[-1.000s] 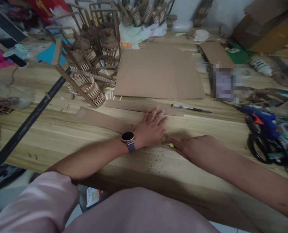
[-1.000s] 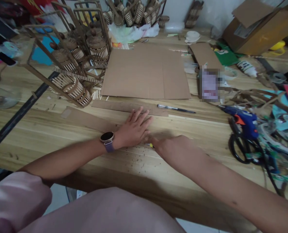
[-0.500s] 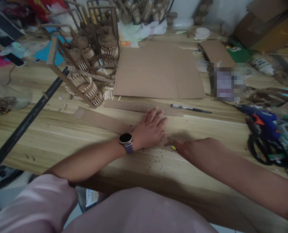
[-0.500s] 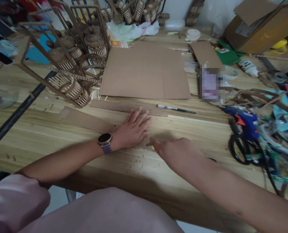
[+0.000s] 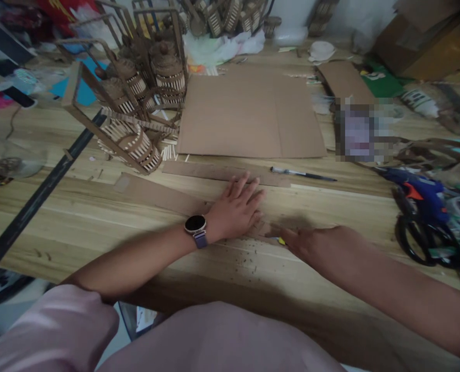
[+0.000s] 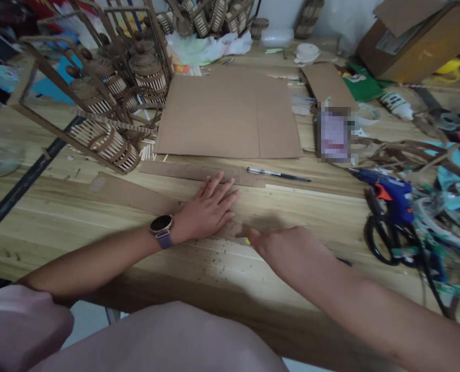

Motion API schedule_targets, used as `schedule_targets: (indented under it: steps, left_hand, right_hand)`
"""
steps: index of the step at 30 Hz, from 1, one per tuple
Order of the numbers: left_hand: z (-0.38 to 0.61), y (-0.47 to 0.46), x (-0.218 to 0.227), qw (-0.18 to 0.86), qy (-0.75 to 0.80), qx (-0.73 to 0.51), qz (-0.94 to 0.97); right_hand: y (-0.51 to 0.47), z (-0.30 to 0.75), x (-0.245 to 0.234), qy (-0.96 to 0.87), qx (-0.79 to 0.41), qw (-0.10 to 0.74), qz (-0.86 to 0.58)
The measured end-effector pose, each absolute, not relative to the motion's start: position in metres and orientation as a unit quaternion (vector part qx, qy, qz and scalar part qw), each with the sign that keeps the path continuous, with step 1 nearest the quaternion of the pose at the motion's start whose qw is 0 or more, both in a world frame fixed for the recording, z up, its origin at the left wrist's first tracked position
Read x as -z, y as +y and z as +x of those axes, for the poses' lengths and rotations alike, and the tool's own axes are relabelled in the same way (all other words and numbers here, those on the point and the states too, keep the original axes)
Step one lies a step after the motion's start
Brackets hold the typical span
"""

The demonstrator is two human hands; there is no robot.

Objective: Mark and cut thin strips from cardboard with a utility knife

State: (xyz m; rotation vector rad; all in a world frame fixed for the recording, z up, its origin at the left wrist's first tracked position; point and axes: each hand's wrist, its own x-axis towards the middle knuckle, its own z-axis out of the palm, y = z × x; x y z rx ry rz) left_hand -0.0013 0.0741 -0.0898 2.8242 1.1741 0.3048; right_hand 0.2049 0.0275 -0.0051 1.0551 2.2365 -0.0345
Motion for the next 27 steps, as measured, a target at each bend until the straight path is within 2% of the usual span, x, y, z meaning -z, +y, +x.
schedule_targets:
  steps: [6, 17, 27]
  left_hand:
    - [-0.002, 0.074, 0.089, 0.041, 0.382, -0.097, 0.918]
    - [-0.003, 0.074, 0.087, 0.041, 0.384, -0.089, 0.918]
    - [-0.003, 0.073, 0.086, 0.041, 0.386, -0.086, 0.917]
  right_hand:
    - [0.026, 0.213, 0.007, 0.856, 0.017, 0.314, 0.411]
    - [0.019, 0.234, 0.020, 0.882, 0.018, 0.240, 0.406]
    - [0.019, 0.241, 0.016, 0.862, 0.013, 0.306, 0.404]
